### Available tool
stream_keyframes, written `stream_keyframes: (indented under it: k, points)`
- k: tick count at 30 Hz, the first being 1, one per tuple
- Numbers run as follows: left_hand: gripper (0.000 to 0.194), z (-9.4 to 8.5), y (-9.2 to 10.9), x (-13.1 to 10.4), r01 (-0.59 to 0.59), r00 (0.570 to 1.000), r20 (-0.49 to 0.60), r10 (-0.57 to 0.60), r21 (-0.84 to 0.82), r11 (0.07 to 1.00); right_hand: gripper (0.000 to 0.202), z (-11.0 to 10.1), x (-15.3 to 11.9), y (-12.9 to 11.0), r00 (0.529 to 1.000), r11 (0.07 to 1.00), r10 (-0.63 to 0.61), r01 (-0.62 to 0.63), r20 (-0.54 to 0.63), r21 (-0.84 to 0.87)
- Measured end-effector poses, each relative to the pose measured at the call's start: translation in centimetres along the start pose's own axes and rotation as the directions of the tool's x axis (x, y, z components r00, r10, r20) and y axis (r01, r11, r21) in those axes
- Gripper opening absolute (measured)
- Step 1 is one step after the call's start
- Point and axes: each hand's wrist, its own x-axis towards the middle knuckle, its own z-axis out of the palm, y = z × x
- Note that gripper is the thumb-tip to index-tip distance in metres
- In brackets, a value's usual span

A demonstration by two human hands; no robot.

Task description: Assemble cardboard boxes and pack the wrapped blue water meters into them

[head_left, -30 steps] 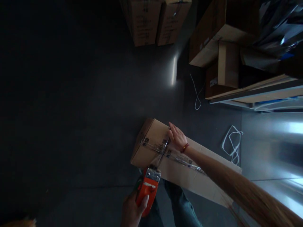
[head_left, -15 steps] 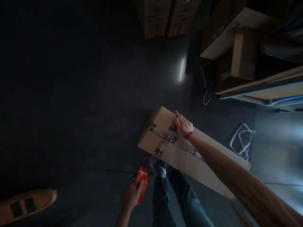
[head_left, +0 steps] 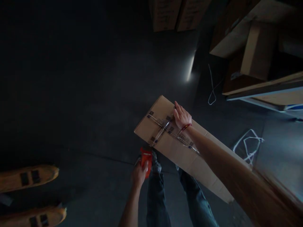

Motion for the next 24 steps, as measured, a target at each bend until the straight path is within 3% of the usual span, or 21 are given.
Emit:
stream_keyframes:
  k: [3, 4, 5, 7, 9, 12, 14, 16, 17, 19, 22, 24]
  points:
    - [0.062, -1.0, -3.5, -7.7, -0.19, 0.968, -0.18, 0.178, -0.05, 0.981, 0.053, -1.1, -1.1, -0.4, 0.996, 0.978, -0.075, 0.064, 0.049, 0.199]
    - [0.065, -1.6, -3.9, -10.0, -0.304, 0.917, -0.281, 0.283, -0.035, 0.952, 0.054, -1.9, -2.3, -1.0, 0.991, 0.958, -0.119, 0.101, 0.054, 0.269]
    - [0.066, -2.3, -4.0, -12.1, -0.42, 0.84, -0.377, 0.391, 0.005, 0.907, 0.053, -2.9, -3.8, -1.7, 0.982, 0.933, -0.179, 0.151, 0.058, 0.326]
    - [0.066, -3.7, -3.4, -15.5, -0.587, 0.653, -0.512, 0.558, 0.124, 0.8, 0.049, -5.5, -7.8, -3.6, 0.933, 0.842, -0.34, 0.246, 0.119, 0.48]
    - [0.063, -4.9, -2.4, -17.9, -0.654, 0.519, -0.559, 0.647, 0.227, 0.722, 0.046, -8.5, -12.2, -5.4, 0.814, 0.68, -0.523, 0.221, 0.252, 0.699]
    - [0.061, -5.8, -1.2, -20.0, -0.684, 0.419, -0.549, 0.723, 0.333, 0.649, 0.058, -12.4, -17.0, -7.4, 0.611, 0.52, -0.67, -0.02, 0.423, 0.854]
    - [0.06, -5.6, -0.9, -20.8, -0.696, 0.418, -0.52, 0.745, 0.343, 0.631, 0.06, -13.8, -18.5, -7.9, 0.525, 0.524, -0.692, -0.106, 0.495, 0.845]
    - [0.06, -5.0, -0.6, -21.3, -0.71, 0.433, -0.506, 0.746, 0.319, 0.628, 0.047, -14.4, -19.0, -7.9, 0.495, 0.547, -0.674, -0.166, 0.549, 0.82]
    - [0.06, -4.6, -0.4, -21.5, -0.715, 0.443, -0.508, 0.739, 0.297, 0.633, 0.04, -14.5, -19.1, -7.9, 0.504, 0.564, -0.646, -0.192, 0.574, 0.803]
    - [0.06, -3.7, 0.1, -21.6, -0.72, 0.47, -0.504, 0.724, 0.255, 0.645, 0.032, -14.5, -19.4, -7.9, 0.576, 0.6, -0.567, -0.201, 0.589, 0.774]
    - [0.06, -2.0, 1.1, -21.5, -0.73, 0.502, -0.503, 0.703, 0.189, 0.656, 0.029, -14.6, -20.1, -8.6, 0.676, 0.632, -0.514, -0.118, 0.529, 0.766]
    - [0.055, -0.7, 1.4, -21.4, -0.738, 0.532, -0.5, 0.684, 0.123, 0.663, 0.024, -14.8, -20.4, -9.2, 0.688, 0.645, -0.543, -0.024, 0.481, 0.763]
